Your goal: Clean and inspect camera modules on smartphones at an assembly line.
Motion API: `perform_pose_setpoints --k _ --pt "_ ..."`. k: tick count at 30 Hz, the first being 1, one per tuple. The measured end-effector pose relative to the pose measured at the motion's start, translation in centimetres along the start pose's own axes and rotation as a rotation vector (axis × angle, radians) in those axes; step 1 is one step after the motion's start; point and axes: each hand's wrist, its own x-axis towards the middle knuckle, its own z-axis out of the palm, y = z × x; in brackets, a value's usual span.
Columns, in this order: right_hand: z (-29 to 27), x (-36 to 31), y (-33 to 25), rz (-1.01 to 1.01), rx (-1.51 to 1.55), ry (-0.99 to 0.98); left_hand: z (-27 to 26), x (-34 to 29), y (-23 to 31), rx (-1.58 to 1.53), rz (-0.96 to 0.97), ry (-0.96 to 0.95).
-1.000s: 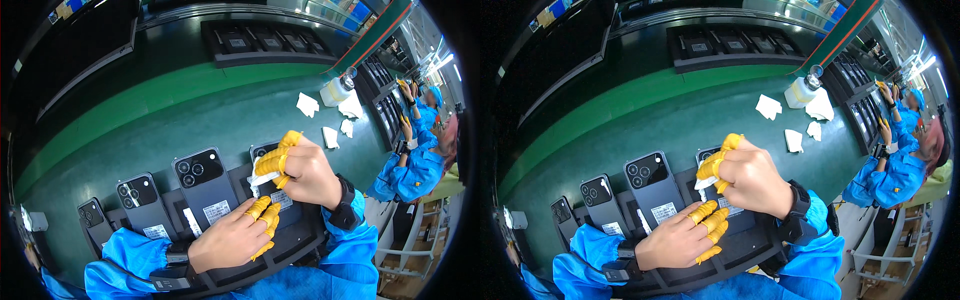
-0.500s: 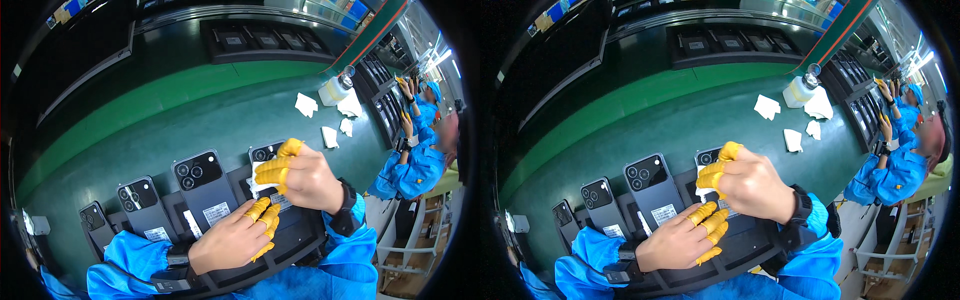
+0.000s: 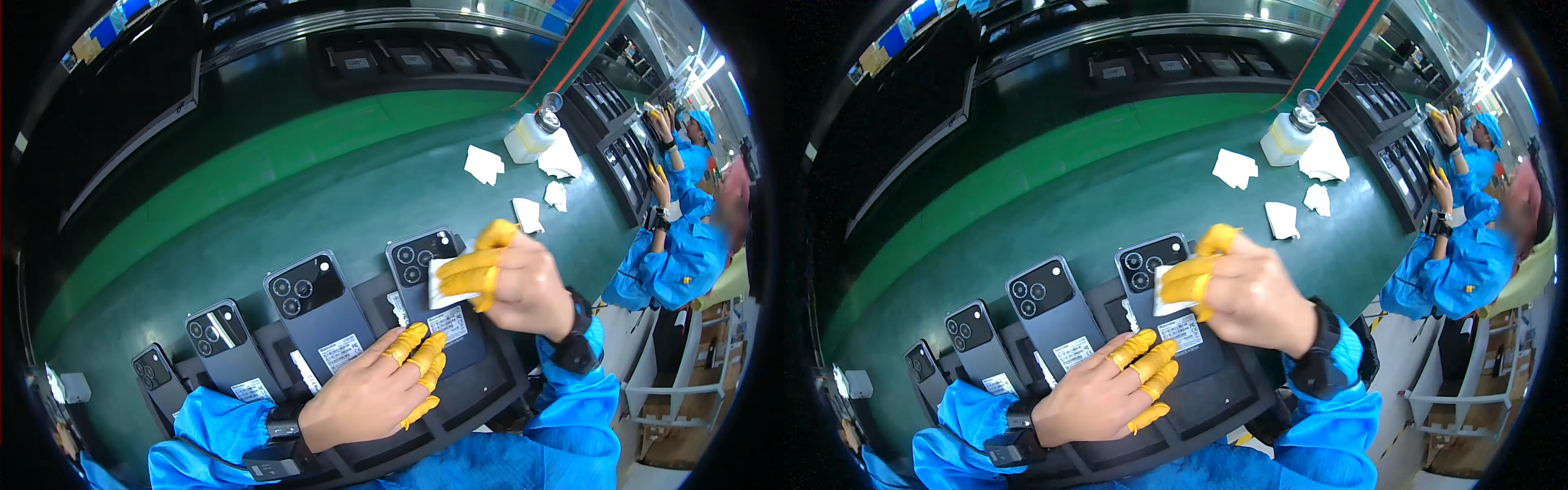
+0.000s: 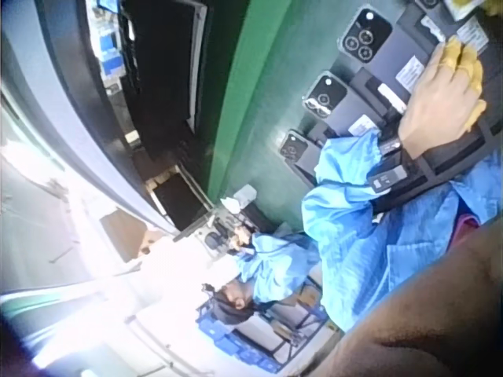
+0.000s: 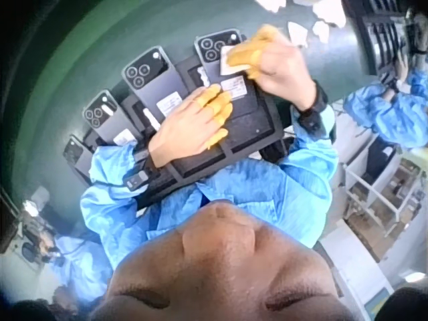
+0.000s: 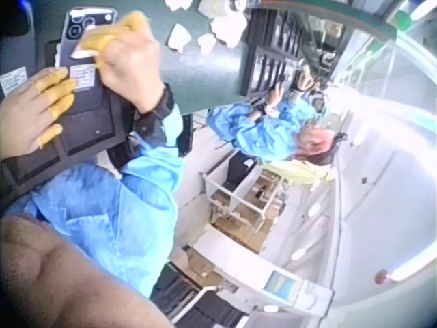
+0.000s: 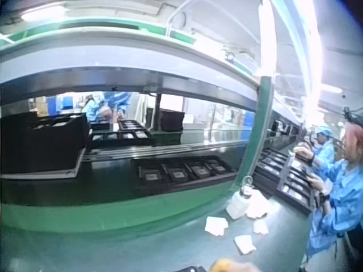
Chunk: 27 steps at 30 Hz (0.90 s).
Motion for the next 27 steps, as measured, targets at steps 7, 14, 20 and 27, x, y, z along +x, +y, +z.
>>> perform_pose_setpoints --k 7,14,20,27 --pt "-3.1 -1.0 3.6 0.176 -0.382 0.017 -0.6 0.4 0.3 0.025 -0.021 0.006" --pt "-0.2 0.4 2.2 0.032 0.142 0.003 -0.8 1.1 0.1 0.023 -0.024 -0.048" --pt "-3.0 0.6 4.4 0.161 -0.343 0.048 -1.3 1.2 0.6 0.024 -0.059 -0.038" --pt "0.2 2.7 2.7 -0.004 0.056 -0.013 -1.0 1.6 0.5 0.041 -0.043 -0.068"
